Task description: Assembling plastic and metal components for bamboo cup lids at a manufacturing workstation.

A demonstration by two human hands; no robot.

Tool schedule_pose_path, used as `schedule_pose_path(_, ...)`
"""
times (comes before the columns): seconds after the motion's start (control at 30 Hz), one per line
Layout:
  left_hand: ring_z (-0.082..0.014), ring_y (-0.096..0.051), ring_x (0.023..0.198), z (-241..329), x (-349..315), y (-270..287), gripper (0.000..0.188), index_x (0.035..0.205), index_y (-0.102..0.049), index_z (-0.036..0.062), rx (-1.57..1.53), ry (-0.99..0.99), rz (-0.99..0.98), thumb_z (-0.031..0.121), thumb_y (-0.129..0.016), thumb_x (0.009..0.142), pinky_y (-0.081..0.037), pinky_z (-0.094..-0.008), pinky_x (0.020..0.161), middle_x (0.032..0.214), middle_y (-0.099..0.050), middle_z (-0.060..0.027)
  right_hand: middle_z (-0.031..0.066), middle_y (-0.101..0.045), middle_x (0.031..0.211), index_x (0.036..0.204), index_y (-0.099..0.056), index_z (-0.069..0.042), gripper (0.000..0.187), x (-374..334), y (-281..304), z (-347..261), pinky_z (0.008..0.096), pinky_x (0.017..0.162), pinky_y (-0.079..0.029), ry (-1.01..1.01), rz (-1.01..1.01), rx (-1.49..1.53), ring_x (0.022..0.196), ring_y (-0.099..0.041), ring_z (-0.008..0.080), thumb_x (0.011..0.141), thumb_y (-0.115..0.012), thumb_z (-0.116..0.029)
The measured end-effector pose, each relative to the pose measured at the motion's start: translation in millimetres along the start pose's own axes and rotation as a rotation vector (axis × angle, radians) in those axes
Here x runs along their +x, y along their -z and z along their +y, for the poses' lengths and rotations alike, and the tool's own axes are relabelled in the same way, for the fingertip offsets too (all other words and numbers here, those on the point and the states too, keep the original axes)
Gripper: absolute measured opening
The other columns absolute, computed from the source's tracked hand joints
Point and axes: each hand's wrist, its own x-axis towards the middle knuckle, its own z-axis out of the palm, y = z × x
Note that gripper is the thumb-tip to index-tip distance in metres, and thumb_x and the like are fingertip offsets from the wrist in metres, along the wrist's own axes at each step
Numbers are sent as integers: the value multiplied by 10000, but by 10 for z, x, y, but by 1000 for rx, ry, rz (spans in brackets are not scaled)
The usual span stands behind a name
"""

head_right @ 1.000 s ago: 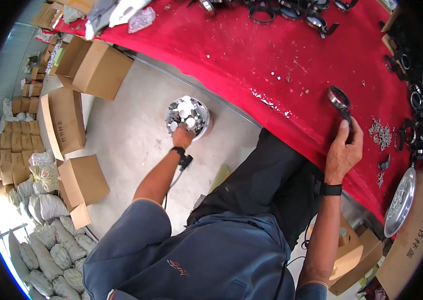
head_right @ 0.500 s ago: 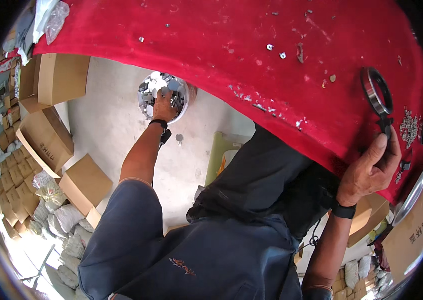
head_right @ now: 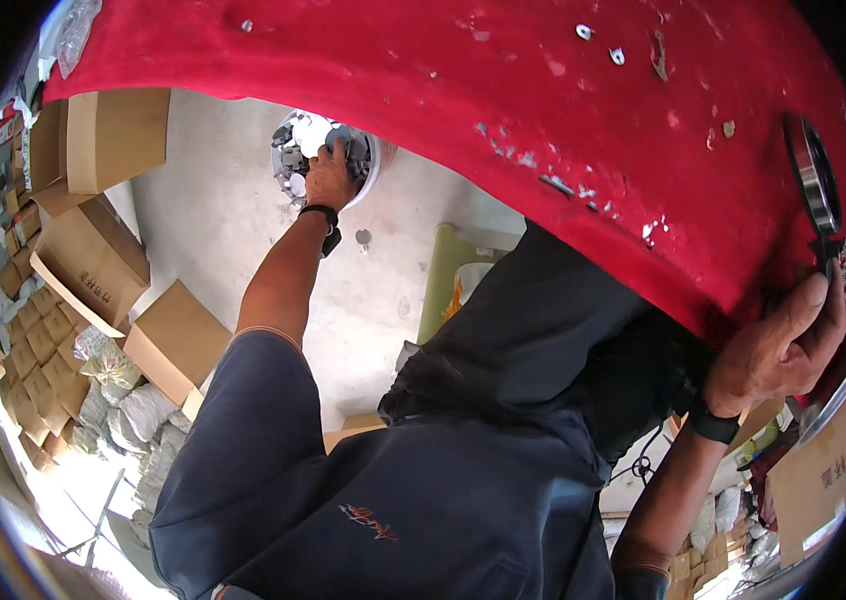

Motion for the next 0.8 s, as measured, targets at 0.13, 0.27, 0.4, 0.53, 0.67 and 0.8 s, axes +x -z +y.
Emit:
schedule_pose_path(0.13, -478, -634, 1318, -6, -44, -32, 928, 1717, -371, 174, 33, 115, -58, 195, -804, 897, -632, -511, 1022, 1492, -531, -261, 102, -796, 1135, 1355, -752, 9, 416, -54, -6, -32, 305, 807, -580, -12, -2, -44, 957, -712, 159, 1134, -697, -339)
schedule_pose_path(0.27, -517, -711, 1192, 110, 29, 139, 954, 1698, -390, 258, -18, 69, -15, 229, -825, 849, -650, -574, 932, 1475, -523, -335, 164, -820, 1144, 1326, -750, 51, 431, -30, 30, 82, 333, 806, -588, 19, 25, -86, 939, -732, 191, 1121, -714, -326)
schedule_pose_path(0.4, -486, -722, 1157, 115, 96, 68, 925, 1679, -422, 285, -9, 72, -24, 228, -823, 847, -663, -541, 900, 1373, -564, -291, 158, -817, 1091, 1289, -766, 76, 448, -3, -25, -42, 317, 730, -572, -24, 66, -85, 842, -711, 184, 1117, -720, -335)
schedule_pose_path(0.53, -452, -722, 1160, 100, -36, 8, 825, 1643, -479, 286, -20, 59, 31, 202, -790, 883, -667, -517, 883, 1318, -594, -255, 158, -836, 1113, 1318, -771, 54, 473, 110, 25, 161, 350, 812, -601, 12, 32, -121, 879, -746, 214, 1101, -733, -365)
schedule_pose_path(0.67, -436, -727, 1163, 92, -32, 28, 769, 1620, -510, 293, -22, 66, -17, 174, -768, 904, -665, -503, 893, 1315, -608, -242, 185, -823, 1189, 1320, -775, 46, 503, 119, 20, 186, 376, 937, -581, 100, 42, -180, 1011, -752, 264, 1099, -719, -403)
schedule_pose_path(0.8, -449, -750, 1122, 69, 60, -36, 713, 1599, -528, 299, -1, 67, 22, 160, -737, 931, -665, -509, 882, 1303, -628, -245, 189, -823, 1180, 1314, -775, 53, 523, 137, 31, 177, 385, 942, -576, 80, 46, -212, 1021, -757, 275, 1096, -718, -419)
